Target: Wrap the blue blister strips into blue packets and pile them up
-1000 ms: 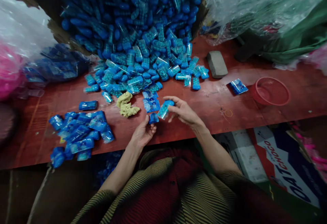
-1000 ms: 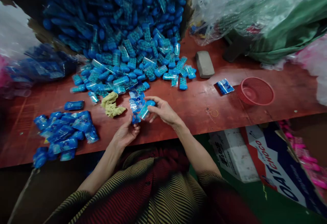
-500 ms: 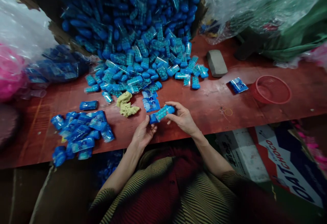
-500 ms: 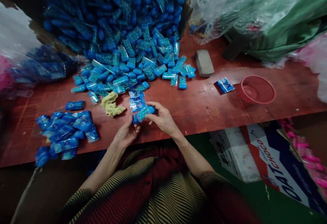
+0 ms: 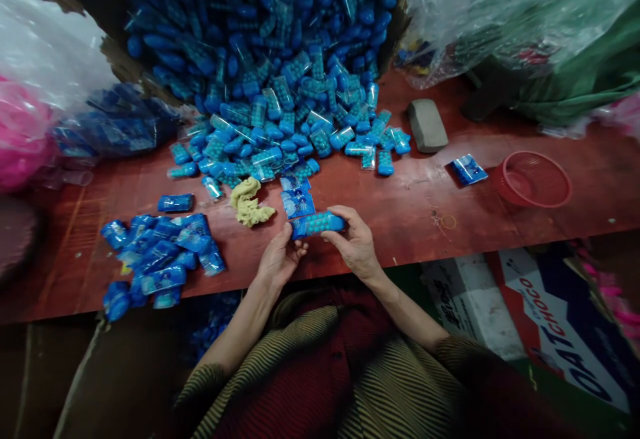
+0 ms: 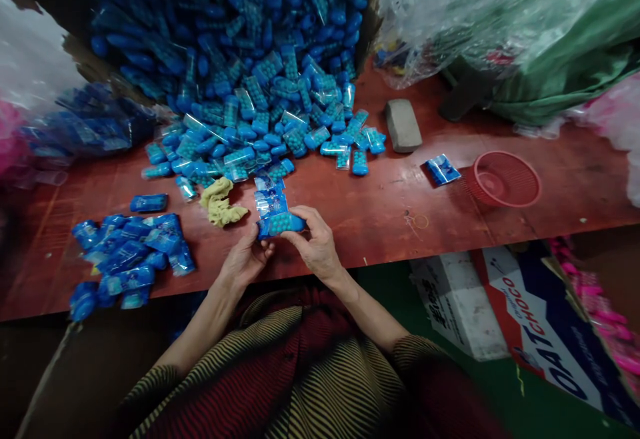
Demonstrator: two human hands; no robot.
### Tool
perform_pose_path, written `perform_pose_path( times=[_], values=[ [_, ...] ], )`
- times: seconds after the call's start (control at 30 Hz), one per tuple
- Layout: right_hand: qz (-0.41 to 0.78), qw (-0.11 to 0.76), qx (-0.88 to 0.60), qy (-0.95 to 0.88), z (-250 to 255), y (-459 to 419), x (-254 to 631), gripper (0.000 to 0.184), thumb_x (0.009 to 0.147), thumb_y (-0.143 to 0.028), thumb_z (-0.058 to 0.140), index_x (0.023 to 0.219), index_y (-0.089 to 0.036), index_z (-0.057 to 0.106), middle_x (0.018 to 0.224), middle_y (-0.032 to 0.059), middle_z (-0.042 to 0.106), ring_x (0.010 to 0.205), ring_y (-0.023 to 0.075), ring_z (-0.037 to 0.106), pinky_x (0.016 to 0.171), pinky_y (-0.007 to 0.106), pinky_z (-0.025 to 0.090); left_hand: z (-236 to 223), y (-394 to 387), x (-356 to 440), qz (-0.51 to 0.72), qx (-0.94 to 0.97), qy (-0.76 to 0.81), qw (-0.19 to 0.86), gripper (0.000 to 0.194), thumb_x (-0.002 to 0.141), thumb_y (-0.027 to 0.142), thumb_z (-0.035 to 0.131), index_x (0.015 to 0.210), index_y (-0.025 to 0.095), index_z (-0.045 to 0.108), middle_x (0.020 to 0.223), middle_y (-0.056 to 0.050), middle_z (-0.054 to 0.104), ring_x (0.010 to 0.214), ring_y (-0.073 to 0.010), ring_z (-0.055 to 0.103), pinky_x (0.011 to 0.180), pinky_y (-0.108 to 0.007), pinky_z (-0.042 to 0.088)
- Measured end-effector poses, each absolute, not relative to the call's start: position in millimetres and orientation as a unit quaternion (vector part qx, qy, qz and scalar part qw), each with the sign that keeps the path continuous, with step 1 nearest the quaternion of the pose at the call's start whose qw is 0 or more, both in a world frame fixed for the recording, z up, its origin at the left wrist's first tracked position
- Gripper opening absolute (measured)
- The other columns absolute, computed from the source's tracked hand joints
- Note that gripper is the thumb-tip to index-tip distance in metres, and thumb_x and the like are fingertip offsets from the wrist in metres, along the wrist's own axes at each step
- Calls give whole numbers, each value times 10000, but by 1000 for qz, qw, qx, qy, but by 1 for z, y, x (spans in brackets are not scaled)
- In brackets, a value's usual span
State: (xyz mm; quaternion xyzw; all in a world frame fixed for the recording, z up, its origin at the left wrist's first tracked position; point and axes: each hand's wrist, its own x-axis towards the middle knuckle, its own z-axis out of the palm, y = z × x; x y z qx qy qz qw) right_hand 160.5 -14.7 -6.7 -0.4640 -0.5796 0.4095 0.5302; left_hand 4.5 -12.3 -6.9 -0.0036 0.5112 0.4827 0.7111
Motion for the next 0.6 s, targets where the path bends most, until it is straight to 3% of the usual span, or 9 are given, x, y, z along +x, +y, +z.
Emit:
perform_pose_path(
  times=[0.17,0.33,0.6],
  values=[
    [389,544,-451,-591,-4,-16,160,353,792,-250,667,1130,-273,566,1149,44,574,1066,190,571,807,307,544,-10,-11,1,486,30,510,709,191,790,290,643,687,141,583,426,20,528,401,-101,545,421,-183,485],
    [289,546,-430,-659,0,-16,159,342,804,-214,657,1131,-262,569,1140,58,595,1069,198,579,916,373,500,-9,-11,0,491,53,504,709,218,756,319,679,678,138,586,426,14,528,416,-114,559,415,-187,481],
    [242,561,-418,-672,-1,-18,155,358,812,-186,646,1145,-258,537,1141,70,586,1066,194,585,894,377,513,-2,-9,2,484,31,514,708,223,840,298,580,704,122,595,429,4,529,417,-116,564,405,-182,479]
  ],
)
